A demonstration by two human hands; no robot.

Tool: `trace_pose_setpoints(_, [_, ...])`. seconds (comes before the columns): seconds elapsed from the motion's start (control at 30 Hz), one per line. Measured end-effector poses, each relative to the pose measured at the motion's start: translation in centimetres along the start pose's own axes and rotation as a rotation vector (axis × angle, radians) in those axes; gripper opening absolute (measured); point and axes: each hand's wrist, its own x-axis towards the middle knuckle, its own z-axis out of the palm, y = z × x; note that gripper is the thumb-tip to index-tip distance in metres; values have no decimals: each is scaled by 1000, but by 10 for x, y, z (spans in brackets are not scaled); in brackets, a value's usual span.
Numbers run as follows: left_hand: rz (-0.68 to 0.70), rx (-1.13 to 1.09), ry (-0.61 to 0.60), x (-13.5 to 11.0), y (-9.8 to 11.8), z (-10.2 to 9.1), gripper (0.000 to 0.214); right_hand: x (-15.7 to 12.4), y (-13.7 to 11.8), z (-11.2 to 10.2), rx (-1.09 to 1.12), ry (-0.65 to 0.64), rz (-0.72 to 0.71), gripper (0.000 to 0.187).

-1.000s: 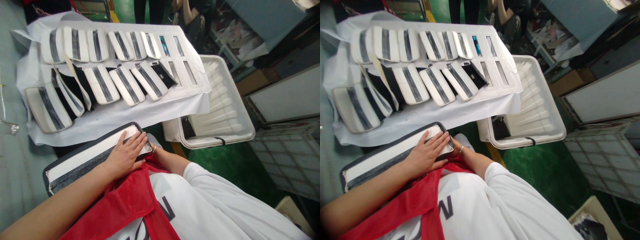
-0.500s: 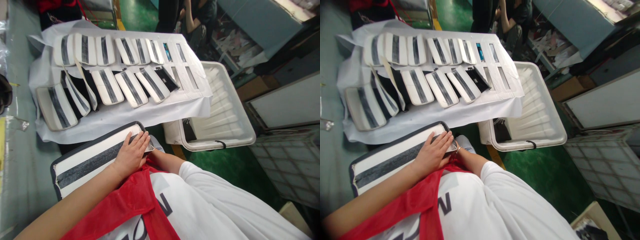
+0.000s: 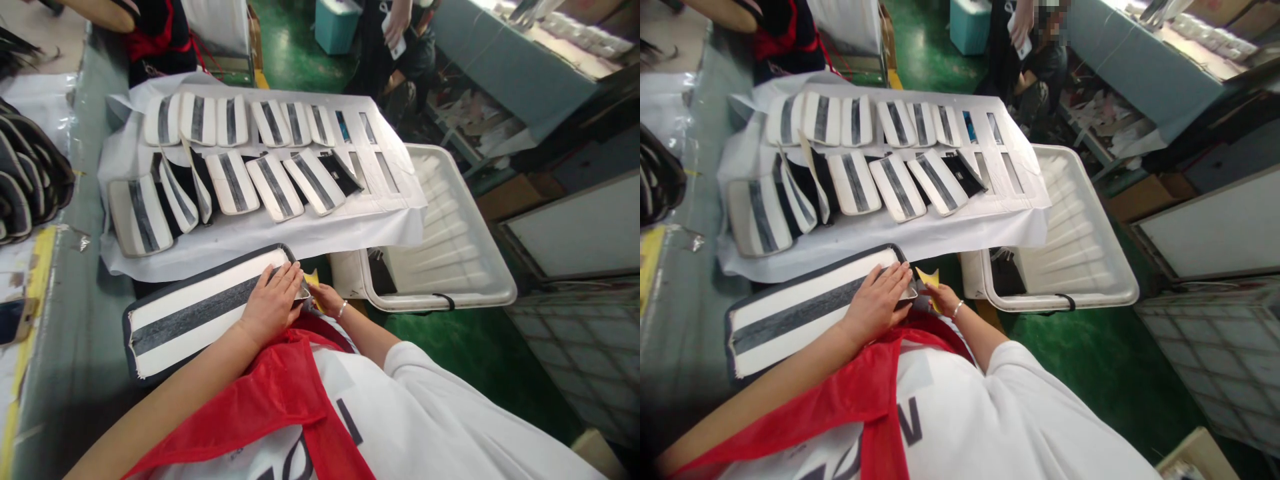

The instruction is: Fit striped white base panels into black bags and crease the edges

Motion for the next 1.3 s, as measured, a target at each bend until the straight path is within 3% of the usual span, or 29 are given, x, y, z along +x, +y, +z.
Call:
trace_pose_setpoints(0.13, [-38, 18, 27, -1, 1, -2, 56, -58, -2, -42, -8, 121, 14, 29])
trace_pose_setpoints(0.2, [-41, 19, 27, -1, 2, -2, 55, -88, -11, -53, -37, 76, 43, 33])
trace_pose_setpoints(0.3, [-24, 9, 19, -2, 2, 0, 54, -107, -34, -49, -200, -107, 72, 36])
trace_pose_setpoints(0.4, [-25, -13, 26, -4, 0, 0, 56, -94, -58, -30, -419, -240, 67, 34])
trace_pose_setpoints(0.57, [-49, -61, -9, -7, -2, -1, 80, -68, -81, -11, -568, -285, 92, 27])
trace_pose_setpoints(0.67, [-54, -72, -24, -6, -3, -2, 85, -65, -86, -11, -636, -316, 111, 23])
trace_pose_setpoints(0.9, [-54, -104, -36, -4, -6, -2, 74, -65, -102, -11, -786, -355, 93, 24])
trace_pose_setpoints(1.3, [-35, -40, 76, -7, -4, 3, 70, -56, -115, -14, -721, -447, 203, 24])
